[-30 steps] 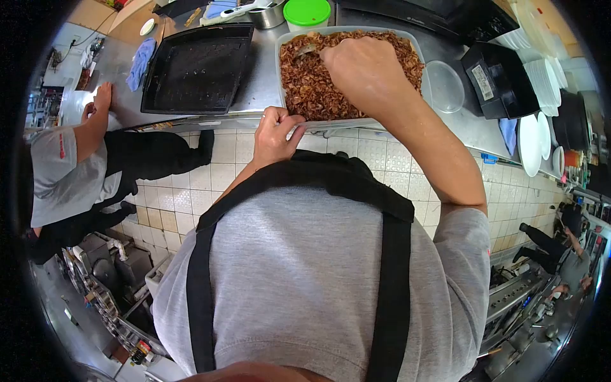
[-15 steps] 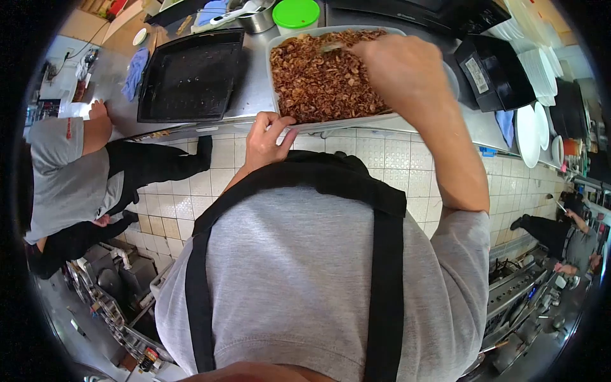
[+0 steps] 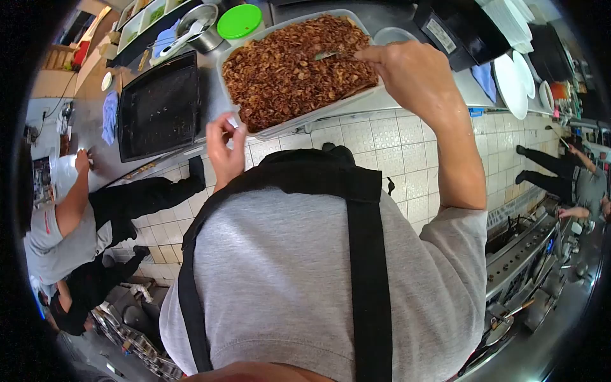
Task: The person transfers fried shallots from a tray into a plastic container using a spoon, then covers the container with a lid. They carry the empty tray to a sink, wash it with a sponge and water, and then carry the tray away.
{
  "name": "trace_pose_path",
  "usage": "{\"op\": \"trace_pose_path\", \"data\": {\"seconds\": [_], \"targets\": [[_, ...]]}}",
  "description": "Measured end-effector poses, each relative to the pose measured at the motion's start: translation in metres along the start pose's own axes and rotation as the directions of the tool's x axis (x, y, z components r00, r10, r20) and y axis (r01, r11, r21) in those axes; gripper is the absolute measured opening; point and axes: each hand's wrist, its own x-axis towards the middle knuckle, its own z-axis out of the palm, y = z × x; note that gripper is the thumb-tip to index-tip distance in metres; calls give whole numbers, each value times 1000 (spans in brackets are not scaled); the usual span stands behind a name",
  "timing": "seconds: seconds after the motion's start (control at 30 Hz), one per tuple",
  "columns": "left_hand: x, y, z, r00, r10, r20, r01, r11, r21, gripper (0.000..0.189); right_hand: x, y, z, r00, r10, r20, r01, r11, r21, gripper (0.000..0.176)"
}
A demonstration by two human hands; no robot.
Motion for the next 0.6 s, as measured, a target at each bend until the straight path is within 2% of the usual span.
{"op": "trace_pose_path", "data": {"seconds": [0.03, 0.1, 0.13, 0.23, 0.27, 0.3, 0.37, 0.4, 0.47, 0.6], "targets": [[4, 0, 3, 989, -146, -26, 143, 987, -75, 35, 0, -1, 5, 1000, 6, 28, -6, 1000, -6, 20], [18, -10, 8, 976, -220, -13, 217, 971, -105, 39, 8, -5, 29, 997, 19, 81, -18, 1000, -19, 20], [22, -11, 11, 967, -255, -5, 253, 960, -120, 41, 11, 0, 42, 999, -17, 45, 14, 998, 61, 20], [32, 6, 12, 990, -90, -110, 103, 988, 119, 46, 7, 24, 33, 998, -61, 8, 60, 995, 74, 20], [33, 16, 12, 988, 40, -151, -12, 984, 179, 40, 1, 28, 18, 1000, -14, 8, 14, 997, 80, 21], [36, 24, 15, 979, 185, -84, -160, 957, 241, 37, -3, 36, 11, 1000, -3, 6, 2, 996, 88, 21], [38, 38, 22, 892, 447, 65, -441, 833, 335, 31, -7, 49, 2, 1000, 11, 3, -12, 995, 103, 20], [35, 47, 35, 888, 443, 118, -459, 848, 264, 26, -4, 48, 1, 1000, -12, 12, 11, 999, 43, 19], [34, 61, 56, 785, 537, 308, -604, 774, 189, 32, 1, 41, 11, 998, 0, 61, 0, 1000, -13, 19], [30, 70, 96, 710, 567, 418, -679, 709, 191, 34, 4, 52, 28, 986, 5, 169, -1, 1000, -27, 20]]}}
